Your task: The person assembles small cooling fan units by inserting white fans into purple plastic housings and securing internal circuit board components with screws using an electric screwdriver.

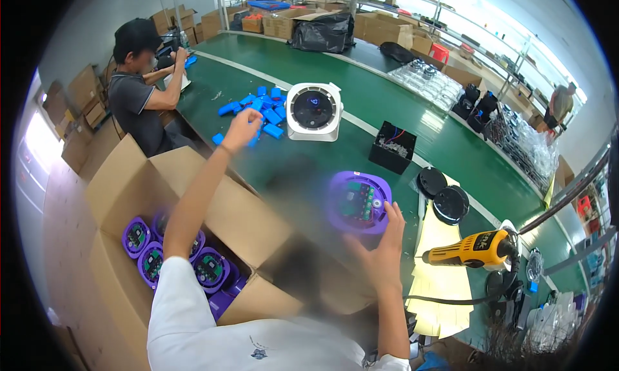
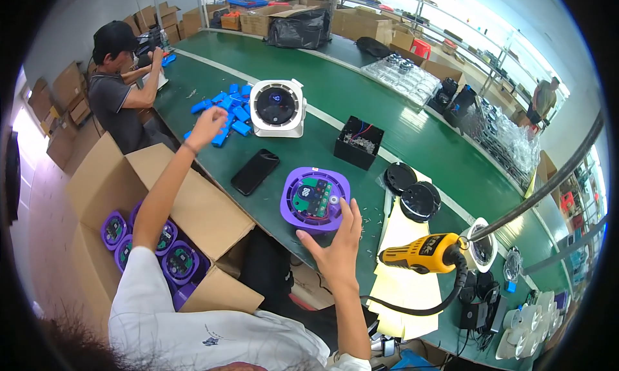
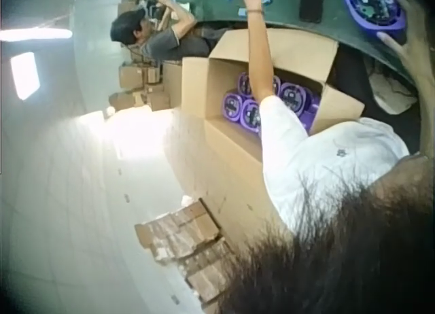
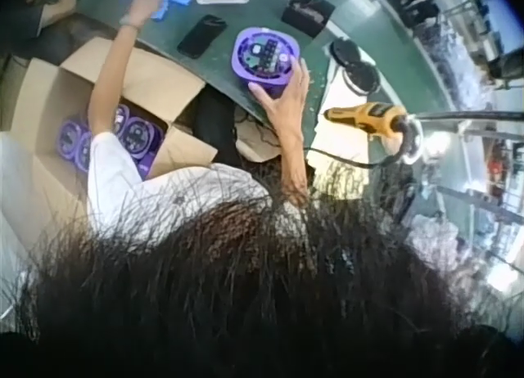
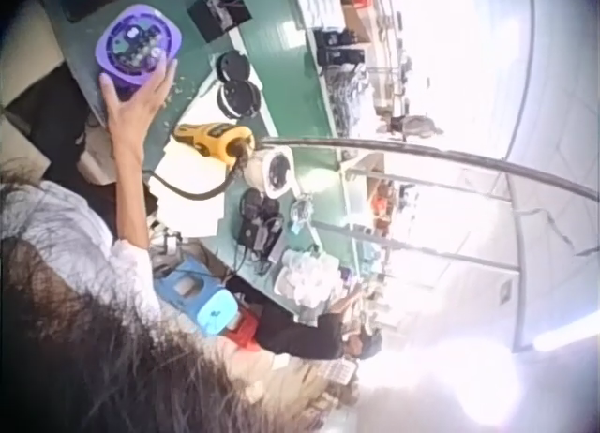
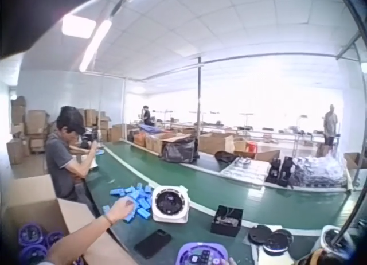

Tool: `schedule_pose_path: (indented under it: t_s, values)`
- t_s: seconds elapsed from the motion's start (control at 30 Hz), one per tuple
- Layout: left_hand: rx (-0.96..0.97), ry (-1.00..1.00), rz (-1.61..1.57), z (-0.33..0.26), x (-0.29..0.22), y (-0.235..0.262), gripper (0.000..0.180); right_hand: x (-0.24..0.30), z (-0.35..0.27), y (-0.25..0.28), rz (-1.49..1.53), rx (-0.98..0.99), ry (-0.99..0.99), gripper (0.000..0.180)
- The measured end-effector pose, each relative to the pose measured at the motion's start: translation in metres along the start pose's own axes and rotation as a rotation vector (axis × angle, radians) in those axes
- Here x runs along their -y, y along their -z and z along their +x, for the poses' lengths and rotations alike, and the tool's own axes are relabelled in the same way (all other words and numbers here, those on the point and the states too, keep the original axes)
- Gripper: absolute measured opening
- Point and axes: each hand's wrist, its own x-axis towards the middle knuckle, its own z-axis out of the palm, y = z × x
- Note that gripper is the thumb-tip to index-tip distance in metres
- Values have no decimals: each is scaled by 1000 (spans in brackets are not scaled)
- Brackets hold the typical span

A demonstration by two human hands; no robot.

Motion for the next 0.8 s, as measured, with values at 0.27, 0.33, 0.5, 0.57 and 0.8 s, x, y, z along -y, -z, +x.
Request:
schedule_pose_path:
  t_s: [0.27,0.33,0.5,0.57,0.8]
  values:
    - [776,437,-416,-163,-168,-106,70,-26,-10,-16,477,-78,-112,80]
    - [795,467,-436,-165,-172,-121,65,-25,-10,-20,604,-100,-143,67]
    - [727,403,-658,-172,-225,-117,49,-19,-10,-3,498,-66,-118,63]
    - [749,120,-540,-159,-225,-121,44,-23,-11,5,500,-115,-39,65]
    - [714,309,-992,-42,-270,-213,38,-47,-34,23,249,-235,-10,46]
